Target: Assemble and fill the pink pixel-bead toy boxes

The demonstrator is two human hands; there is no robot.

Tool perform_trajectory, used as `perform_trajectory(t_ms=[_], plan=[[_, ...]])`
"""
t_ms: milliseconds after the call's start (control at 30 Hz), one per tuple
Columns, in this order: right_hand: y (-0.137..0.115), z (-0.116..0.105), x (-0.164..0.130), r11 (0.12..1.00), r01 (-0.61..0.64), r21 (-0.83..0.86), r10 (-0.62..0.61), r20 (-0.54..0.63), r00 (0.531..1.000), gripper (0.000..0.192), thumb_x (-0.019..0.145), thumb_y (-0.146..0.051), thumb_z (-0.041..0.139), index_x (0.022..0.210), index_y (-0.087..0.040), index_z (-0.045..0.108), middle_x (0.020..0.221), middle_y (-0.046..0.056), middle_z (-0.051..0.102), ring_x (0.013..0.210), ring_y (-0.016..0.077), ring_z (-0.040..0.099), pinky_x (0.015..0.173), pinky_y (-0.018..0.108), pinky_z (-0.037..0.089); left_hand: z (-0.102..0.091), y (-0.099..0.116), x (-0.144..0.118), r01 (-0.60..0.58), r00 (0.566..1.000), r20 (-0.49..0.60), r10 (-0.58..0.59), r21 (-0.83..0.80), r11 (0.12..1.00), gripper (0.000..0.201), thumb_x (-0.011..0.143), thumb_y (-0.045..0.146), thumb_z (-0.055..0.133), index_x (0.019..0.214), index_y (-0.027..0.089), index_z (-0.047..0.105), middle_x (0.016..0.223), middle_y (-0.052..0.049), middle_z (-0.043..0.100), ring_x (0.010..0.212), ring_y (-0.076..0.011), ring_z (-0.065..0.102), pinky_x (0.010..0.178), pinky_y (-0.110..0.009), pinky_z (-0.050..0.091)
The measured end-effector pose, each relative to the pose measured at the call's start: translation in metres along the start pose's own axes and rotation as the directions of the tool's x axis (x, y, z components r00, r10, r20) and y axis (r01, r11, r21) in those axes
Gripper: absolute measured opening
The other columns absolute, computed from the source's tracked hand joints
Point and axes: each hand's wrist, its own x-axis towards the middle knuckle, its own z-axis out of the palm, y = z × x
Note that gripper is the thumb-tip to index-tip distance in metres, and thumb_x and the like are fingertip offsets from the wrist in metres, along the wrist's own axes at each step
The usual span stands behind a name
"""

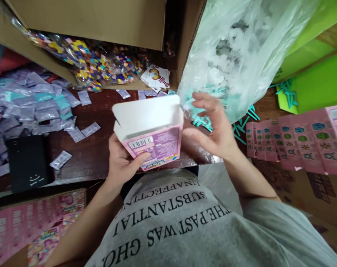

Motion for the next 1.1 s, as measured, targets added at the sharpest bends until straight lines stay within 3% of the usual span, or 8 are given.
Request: perform_trajectory(t_ms=[100,233,333,467,600,800,967,1100], plan=[[0.038,0.025,-0.027,0.941,-0.23,0.247,0.214,0.092,0.973,0.055,0.103,-0.056,0.078,0.147,-0.029,0.057,0.14,0.009,0.071,0.125,0.0245,0.073,0.106,0.041,0.065,0.005,-0.009,-0.003,-0.042,0.999,0.026,0.042,0.003,0.999,0.091,0.088,0.035,0.097,0.161,0.035,0.043,0.159,-0.009,0.063,0.132,-0.028,0.074,0.104,-0.043,0.068],[0.072,0.044,-0.059,0.857,-0.393,0.334,0.342,0.203,0.918,0.059,0.099,-0.057,0.082,0.147,-0.031,0.061,0.14,0.008,0.068,0.121,0.0223,0.07,0.109,0.043,0.064,0.002,-0.033,-0.008,0.044,0.98,0.194,-0.049,0.034,0.998,0.057,0.09,0.04,0.094,0.135,0.027,0.062,0.116,-0.004,0.075,0.09,-0.0176,0.074,0.077,-0.03,0.066],[0.078,0.04,-0.071,0.874,-0.387,0.293,0.305,0.287,0.908,0.038,0.101,-0.056,0.082,0.13,-0.032,0.078,0.145,0.008,0.066,0.141,0.0252,0.063,0.123,0.051,0.055,-0.006,-0.044,-0.008,0.125,0.953,0.263,-0.15,0.107,0.986,0.03,0.101,0.047,0.082,0.119,0.026,0.072,0.113,-0.006,0.076,0.098,-0.0212,0.075,0.086,-0.035,0.067],[0.077,0.044,-0.075,0.932,-0.29,0.216,0.245,0.212,0.946,0.028,0.107,-0.05,0.075,0.129,-0.034,0.082,0.16,0.007,0.061,0.154,0.0264,0.055,0.135,0.057,0.043,-0.006,-0.043,-0.004,0.102,0.979,0.158,-0.128,0.167,0.981,0.021,0.107,0.047,0.075,0.113,0.028,0.08,0.139,-0.007,0.074,0.136,-0.0265,0.07,0.12,-0.044,0.059],[0.077,0.056,-0.076,0.959,-0.185,0.216,0.177,0.056,0.983,0.045,0.11,-0.05,0.07,0.152,-0.034,0.068,0.143,0.009,0.074,0.134,0.0239,0.068,0.121,0.052,0.056,0.001,-0.033,-0.004,0.148,0.988,0.038,-0.148,0.007,0.989,0.045,0.101,0.041,0.085,0.142,0.032,0.067,0.12,-0.003,0.08,0.112,-0.0205,0.078,0.102,-0.037,0.065],[0.061,0.052,-0.06,0.912,-0.271,0.309,0.229,0.166,0.959,0.03,0.104,-0.056,0.078,0.103,-0.026,0.077,0.119,0.005,0.081,0.115,0.0213,0.076,0.107,0.044,0.06,0.004,-0.003,0.006,0.237,0.933,0.245,-0.263,0.133,0.962,0.022,0.106,0.047,0.077,0.107,0.025,0.081,0.138,-0.009,0.08,0.126,-0.0266,0.077,0.105,-0.043,0.065],[0.05,0.057,-0.048,0.847,-0.38,0.372,0.366,0.111,0.924,0.028,0.101,-0.048,0.084,0.103,-0.022,0.074,0.109,0.003,0.081,0.098,0.0157,0.074,0.092,0.033,0.059,0.01,0.005,0.018,0.27,0.942,0.173,-0.287,0.111,0.956,0.021,0.099,0.037,0.085,0.105,0.023,0.07,0.113,-0.006,0.085,0.104,-0.0231,0.081,0.092,-0.038,0.066],[0.054,0.051,-0.052,0.839,-0.38,0.39,0.341,0.168,0.925,0.024,0.102,-0.045,0.084,0.101,-0.022,0.078,0.11,0.003,0.082,0.101,0.0149,0.076,0.095,0.031,0.06,0.004,-0.003,0.02,0.284,0.91,0.267,-0.317,0.158,0.946,0.023,0.1,0.041,0.083,0.1,0.023,0.068,0.121,-0.009,0.086,0.109,-0.0255,0.083,0.09,-0.039,0.068]])
